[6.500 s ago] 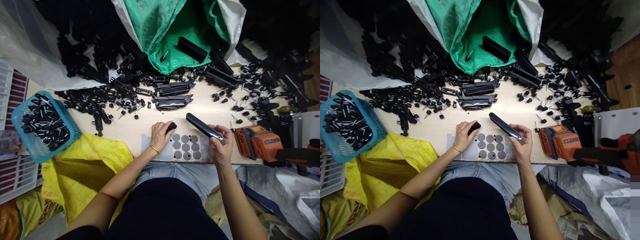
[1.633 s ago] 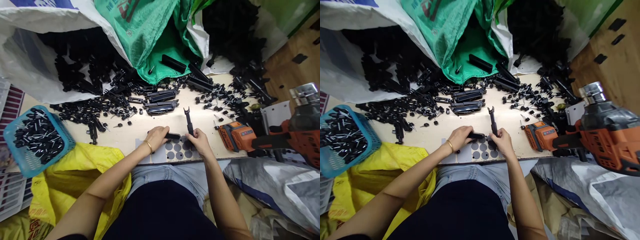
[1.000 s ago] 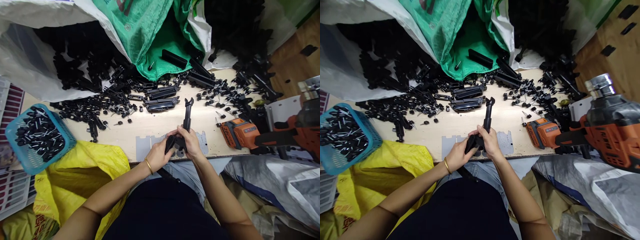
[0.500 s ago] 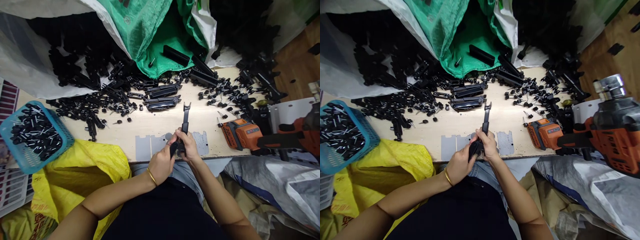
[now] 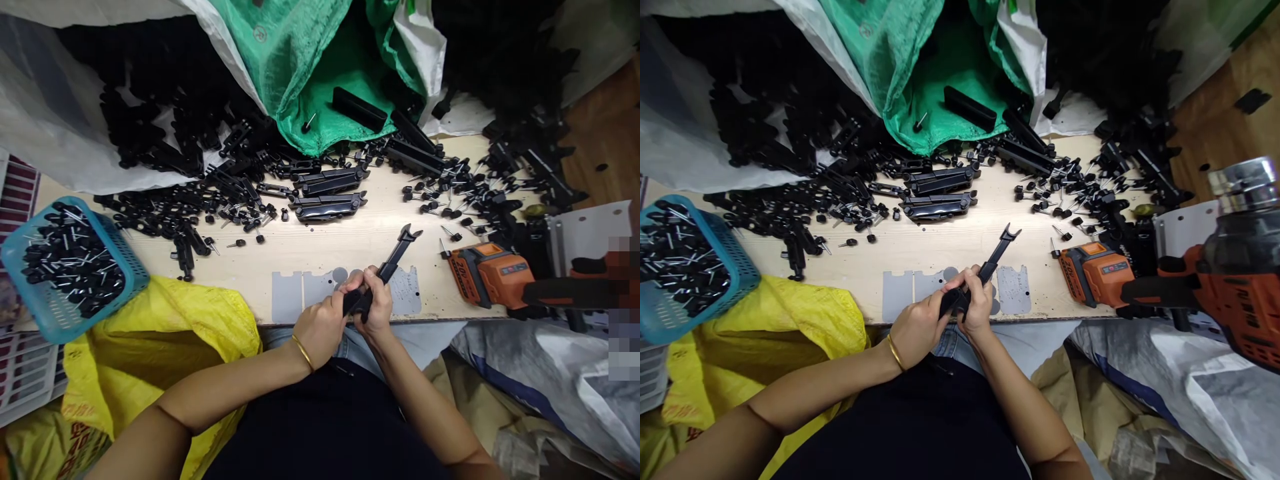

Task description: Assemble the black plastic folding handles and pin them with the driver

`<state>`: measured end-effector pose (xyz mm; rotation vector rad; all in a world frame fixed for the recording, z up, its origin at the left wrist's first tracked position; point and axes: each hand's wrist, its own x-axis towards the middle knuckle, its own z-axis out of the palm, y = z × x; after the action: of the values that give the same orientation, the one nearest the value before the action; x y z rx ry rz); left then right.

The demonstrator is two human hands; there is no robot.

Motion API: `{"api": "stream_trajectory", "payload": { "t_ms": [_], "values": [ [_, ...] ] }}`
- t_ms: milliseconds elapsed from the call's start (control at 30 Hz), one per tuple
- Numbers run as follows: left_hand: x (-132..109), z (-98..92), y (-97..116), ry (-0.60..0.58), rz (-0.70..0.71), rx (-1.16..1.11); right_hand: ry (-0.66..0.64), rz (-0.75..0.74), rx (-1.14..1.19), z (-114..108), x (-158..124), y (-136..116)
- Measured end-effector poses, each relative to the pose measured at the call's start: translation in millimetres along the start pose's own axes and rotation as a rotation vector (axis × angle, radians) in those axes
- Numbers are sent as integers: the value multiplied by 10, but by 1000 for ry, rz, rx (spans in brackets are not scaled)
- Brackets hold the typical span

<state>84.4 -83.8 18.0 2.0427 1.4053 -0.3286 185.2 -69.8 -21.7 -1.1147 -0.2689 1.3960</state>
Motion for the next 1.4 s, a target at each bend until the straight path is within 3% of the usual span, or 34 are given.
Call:
{"api": "stream_trajectory", "payload": {
  "t_ms": [167, 233, 333, 400, 467, 533, 600, 800, 1000, 1100, 1233, 1300, 1400],
  "values": [
    [280, -91, -114, -29, 64, 27, 160, -45, -152, -93, 103, 67],
    [464, -171, -214, -23, 95, 68, 77, 97, -348, -268, 161, -34],
    [707, -278, -381, 70, 174, 176, -191, 365, -786, -572, 199, -345],
    [804, -303, -476, 133, 262, 224, -240, 229, -1069, -691, 198, -559],
    [850, -280, -546, 173, 347, 229, -238, -125, -1283, -702, 211, -677],
    [867, -226, -593, 196, 406, 213, -325, -426, -1441, -636, 269, -661],
    [874, -164, -621, 215, 436, 213, -459, -579, -1561, -557, 370, -539],
    [887, -66, -638, 273, 420, 244, -640, -640, -1725, -531, 639, -234],
    [912, -93, -629, 307, 435, 229, -694, -573, -1657, -510, 621, -418],
    [993, -123, -587, 295, 457, 226, -542, -587, -1608, -541, 746, -668],
    [1074, -130, -450, 289, 507, 245, -85, -722, -1832, -595, 1180, -995],
    [1045, -121, -389, 296, 528, 256, -33, -713, -1984, -565, 1448, -1053],
    [912, -114, -405, 373, 581, 207, -60, -668, -2071, -449, 1779, -1049]
  ]
}}
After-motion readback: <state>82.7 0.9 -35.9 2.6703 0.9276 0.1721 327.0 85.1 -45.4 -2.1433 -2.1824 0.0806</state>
